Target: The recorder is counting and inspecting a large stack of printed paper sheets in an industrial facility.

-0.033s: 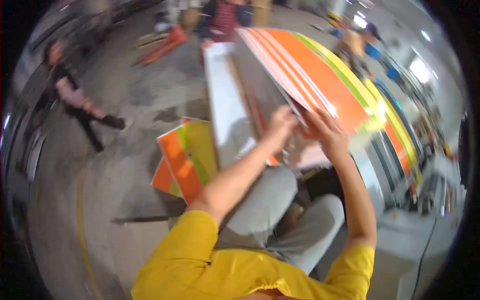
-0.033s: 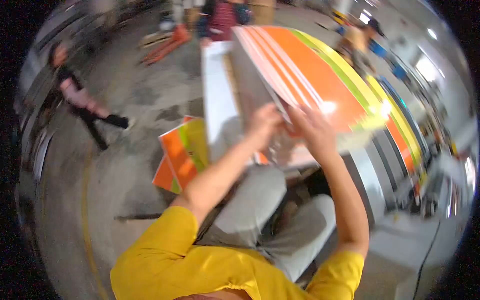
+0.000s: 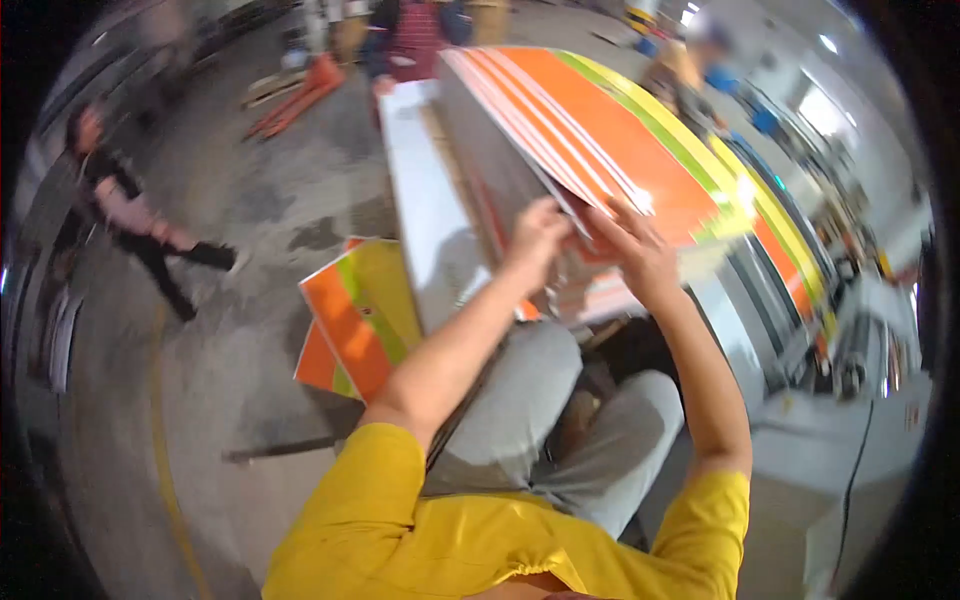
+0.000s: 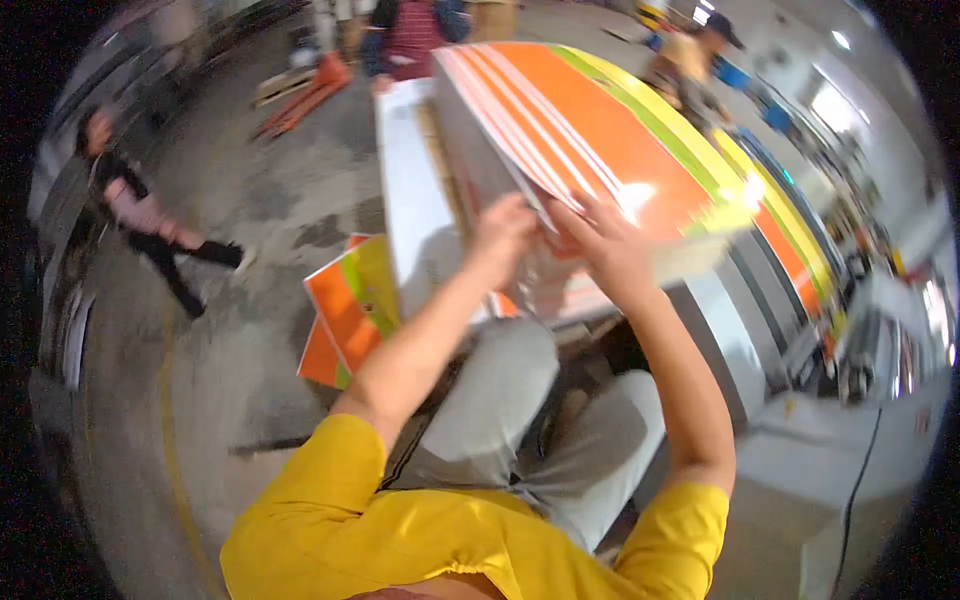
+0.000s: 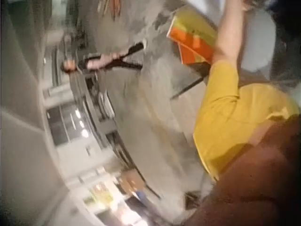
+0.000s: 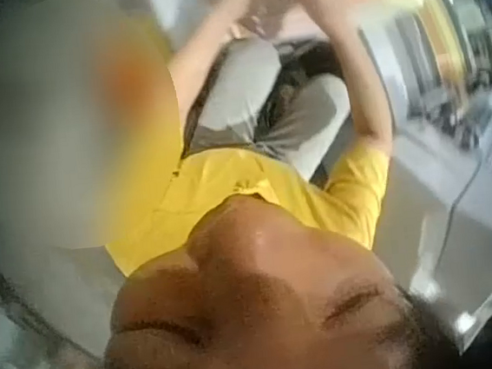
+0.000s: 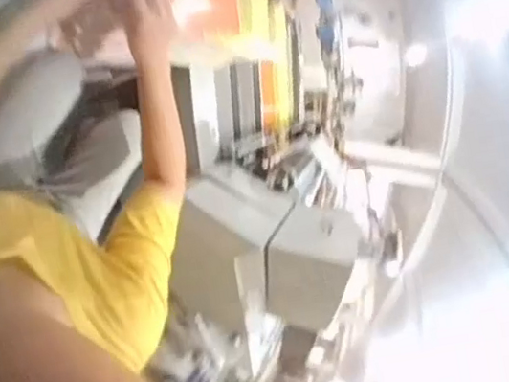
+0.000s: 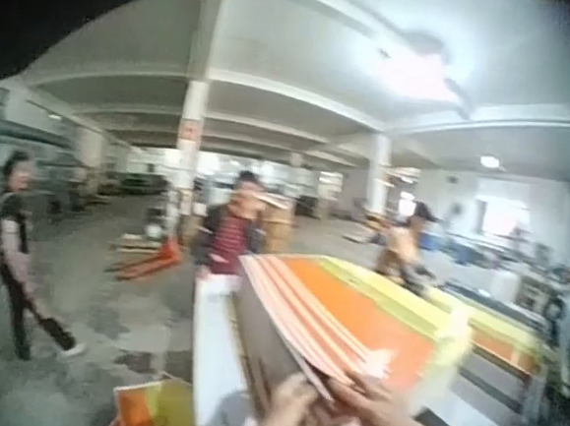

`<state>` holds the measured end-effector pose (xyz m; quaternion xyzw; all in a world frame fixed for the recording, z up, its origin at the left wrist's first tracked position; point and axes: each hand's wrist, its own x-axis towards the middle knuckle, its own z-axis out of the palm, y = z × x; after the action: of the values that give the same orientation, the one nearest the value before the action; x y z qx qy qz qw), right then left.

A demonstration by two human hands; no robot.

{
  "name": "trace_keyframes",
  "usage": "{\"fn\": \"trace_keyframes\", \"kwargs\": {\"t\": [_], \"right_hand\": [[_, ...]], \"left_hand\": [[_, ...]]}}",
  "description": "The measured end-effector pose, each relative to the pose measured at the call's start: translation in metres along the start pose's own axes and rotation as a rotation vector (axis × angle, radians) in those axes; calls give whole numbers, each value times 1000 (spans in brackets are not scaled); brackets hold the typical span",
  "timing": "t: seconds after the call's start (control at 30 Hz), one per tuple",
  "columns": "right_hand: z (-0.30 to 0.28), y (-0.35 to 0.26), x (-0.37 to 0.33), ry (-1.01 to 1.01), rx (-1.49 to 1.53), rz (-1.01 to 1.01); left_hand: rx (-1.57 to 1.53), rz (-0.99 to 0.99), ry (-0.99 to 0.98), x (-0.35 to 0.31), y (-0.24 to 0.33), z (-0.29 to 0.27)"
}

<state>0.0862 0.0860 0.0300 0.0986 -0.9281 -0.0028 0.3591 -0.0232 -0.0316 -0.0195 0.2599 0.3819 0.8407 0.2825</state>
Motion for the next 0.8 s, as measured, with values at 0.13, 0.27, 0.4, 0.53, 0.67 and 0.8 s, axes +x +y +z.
{"fn": "trace_keyframes", "kwargs": {"t": [0.13, 0.27, 0.4, 0.53, 0.67, 0.8], "right_hand": [[-4, 9, -5, -1, -19, 150], [-11, -2, -6, 39, 42, 302], [1, -6, 0, -3, -11, 354], [3, -10, 9, -75, -50, 492], [-2, -8, 7, -100, -150, 506], [0, 9, -3, 222, -264, 195]], "left_hand": [[-6, -58, 53, 10, -4, 6], [-11, -37, 4, 13, -24, 9], [70, 17, 109, 4, -22, 9], [94, -19, 129, 3, -21, 6], [153, 15, 207, 0, -21, 18], [192, -6, 167, 1, -19, 11]]}}
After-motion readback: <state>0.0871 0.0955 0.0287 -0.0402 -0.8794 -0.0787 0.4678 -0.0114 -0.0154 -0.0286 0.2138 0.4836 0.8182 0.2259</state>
